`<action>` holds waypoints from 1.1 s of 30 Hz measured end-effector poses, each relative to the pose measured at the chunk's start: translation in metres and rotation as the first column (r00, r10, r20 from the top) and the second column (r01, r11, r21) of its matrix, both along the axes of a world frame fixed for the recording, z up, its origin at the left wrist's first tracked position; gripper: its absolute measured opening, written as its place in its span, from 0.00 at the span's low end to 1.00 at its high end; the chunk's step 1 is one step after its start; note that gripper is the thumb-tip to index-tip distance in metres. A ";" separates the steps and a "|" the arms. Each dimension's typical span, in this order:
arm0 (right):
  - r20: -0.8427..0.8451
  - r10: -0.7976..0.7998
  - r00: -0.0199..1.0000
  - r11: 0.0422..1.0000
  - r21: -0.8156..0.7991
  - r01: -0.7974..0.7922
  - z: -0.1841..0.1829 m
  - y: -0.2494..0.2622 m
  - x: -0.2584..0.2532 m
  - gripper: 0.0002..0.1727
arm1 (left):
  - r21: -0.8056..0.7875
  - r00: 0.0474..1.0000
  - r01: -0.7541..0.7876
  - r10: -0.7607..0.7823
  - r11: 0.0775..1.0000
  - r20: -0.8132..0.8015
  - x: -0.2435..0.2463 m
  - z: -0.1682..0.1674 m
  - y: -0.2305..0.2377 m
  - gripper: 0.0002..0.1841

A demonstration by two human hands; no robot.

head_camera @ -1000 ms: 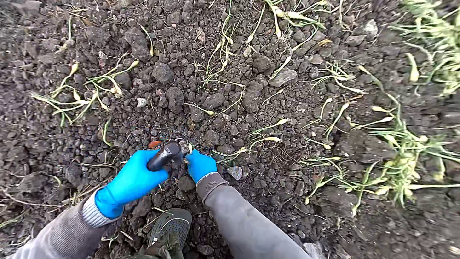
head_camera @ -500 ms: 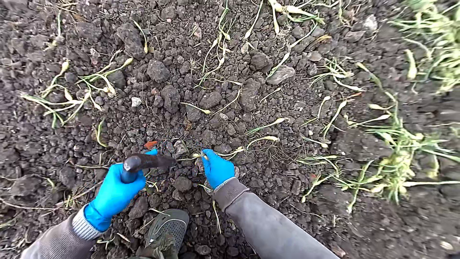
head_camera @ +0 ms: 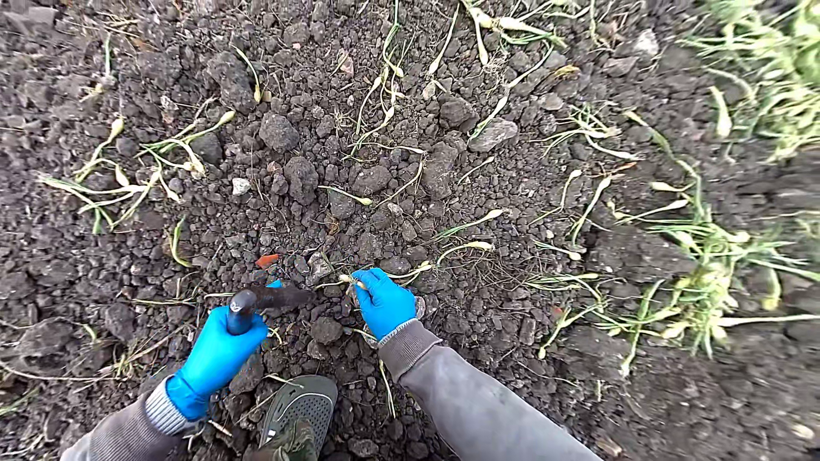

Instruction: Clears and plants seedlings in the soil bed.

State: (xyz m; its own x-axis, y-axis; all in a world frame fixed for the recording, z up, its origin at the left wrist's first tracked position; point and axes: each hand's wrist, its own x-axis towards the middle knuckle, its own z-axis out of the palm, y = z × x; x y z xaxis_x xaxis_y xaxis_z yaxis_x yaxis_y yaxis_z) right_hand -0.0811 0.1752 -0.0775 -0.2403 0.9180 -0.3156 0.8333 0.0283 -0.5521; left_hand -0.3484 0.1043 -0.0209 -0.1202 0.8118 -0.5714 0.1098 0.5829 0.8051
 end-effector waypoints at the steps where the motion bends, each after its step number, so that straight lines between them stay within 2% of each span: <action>1: -0.008 0.000 1.000 1.000 0.004 0.000 -0.001 -0.001 -0.001 0.14 | 0.004 1.000 0.018 -0.018 1.000 0.001 -0.004 0.012 0.009 0.09; 3: -0.016 0.018 1.000 1.000 -0.004 -0.018 -0.004 0.003 -0.006 0.14 | 0.098 0.999 0.024 -0.020 0.995 -0.042 -0.013 0.047 0.031 0.05; 4: -0.007 0.026 1.000 1.000 -0.017 -0.026 -0.003 0.006 -0.008 0.14 | 0.209 0.999 0.016 -0.007 0.978 -0.046 -0.018 0.065 0.041 0.05; 5: 0.008 0.036 0.999 0.999 -0.025 -0.036 -0.003 0.009 -0.011 0.14 | 0.359 1.000 0.030 -0.028 0.933 -0.012 -0.025 0.077 0.048 0.15; 6: 0.018 0.047 0.999 0.999 -0.019 -0.047 -0.003 0.013 -0.015 0.14 | 0.525 0.992 0.077 -0.118 0.847 0.045 -0.039 0.079 0.056 0.23; 7: 0.029 0.058 0.998 0.998 -0.020 -0.058 -0.002 0.017 -0.019 0.14 | 0.671 0.958 0.163 -0.279 0.723 0.067 -0.058 0.071 0.065 0.29; 8: 0.027 0.068 0.997 0.998 -0.010 -0.068 -0.001 0.022 -0.024 0.14 | 0.722 0.944 0.216 -0.331 0.658 0.019 -0.064 0.068 0.075 0.30; 9: 0.024 0.078 0.997 0.997 -0.007 -0.078 0.002 0.029 -0.030 0.14 | 0.654 0.967 0.224 -0.248 0.722 -0.057 -0.054 0.076 0.085 0.27; 10: 0.012 0.085 0.996 0.996 0.001 -0.085 0.007 0.037 -0.036 0.13 | 0.508 0.973 0.200 -0.110 0.838 -0.201 -0.031 0.083 0.097 0.19; 11: 0.009 0.092 0.996 0.996 0.011 -0.092 0.011 0.045 -0.041 0.13 | 0.332 0.945 0.198 -0.090 0.922 -0.314 -0.012 0.076 0.107 0.09; 12: 0.012 0.105 0.994 0.994 0.008 -0.105 0.016 0.053 -0.047 0.14 | 0.154 0.922 0.210 -0.143 0.966 -0.360 -0.002 0.057 0.112 0.04; 13: 0.017 0.124 0.992 0.992 0.023 -0.124 0.018 0.061 -0.053 0.14 | 0.038 0.921 0.203 -0.178 0.978 -0.345 0.001 0.033 0.111 0.06; 14: 0.034 0.148 0.988 0.989 0.028 -0.148 0.021 0.068 -0.061 0.14 | 0.000 0.937 0.163 -0.154 0.987 -0.314 -0.001 0.014 0.105 0.06; 16: 0.103 0.221 0.970 0.975 -0.043 -0.217 0.024 0.083 -0.077 0.15 | 0.008 0.971 0.079 -0.075 0.997 -0.226 -0.011 0.003 0.091 0.02; 18: 0.174 0.333 0.927 0.934 -0.196 -0.299 0.017 0.091 -0.099 0.15 | -0.012 0.985 0.017 -0.019 1.000 -0.174 -0.022 0.018 0.085 0.08; 20: 0.228 0.427 0.875 0.880 -0.327 -0.344 -0.005 0.093 -0.120 0.16 | 0.009 0.987 -0.002 0.003 1.000 -0.158 -0.029 0.038 0.085 0.08; 22: 0.252 0.433 0.866 0.870 -0.369 -0.327 -0.023 0.086 -0.130 0.16 | 0.061 0.987 -0.045 0.054 0.997 -0.150 -0.033 0.050 0.079 0.11; 24: 0.219 0.375 0.901 0.900 -0.320 -0.297 -0.030 0.078 -0.127 0.19 | 0.124 0.988 -0.111 0.122 0.986 -0.090 -0.035 0.040 0.067 0.12; 26: 0.179 0.306 0.935 0.932 -0.256 -0.256 -0.027 0.070 -0.113 0.21 | 0.136 0.986 -0.161 0.166 0.978 -0.032 -0.036 0.009 0.052 0.09; 28: 0.118 0.180 0.976 0.971 -0.181 -0.157 -0.020 0.069 -0.096 0.19 | 0.118 0.984 -0.180 0.177 0.977 0.038 -0.041 -0.015 0.046 0.12; 31: 0.054 0.057 0.997 0.997 -0.059 -0.054 -0.016 0.071 -0.075 0.19 | 0.130 0.985 -0.166 0.157 0.978 0.072 -0.054 0.007 0.064 0.18; 33: 0.071 0.051 0.996 0.996 -0.075 -0.046 -0.013 0.076 -0.071 0.22 | 0.271 0.995 -0.099 0.092 0.957 0.040 -0.073 0.033 0.075 0.20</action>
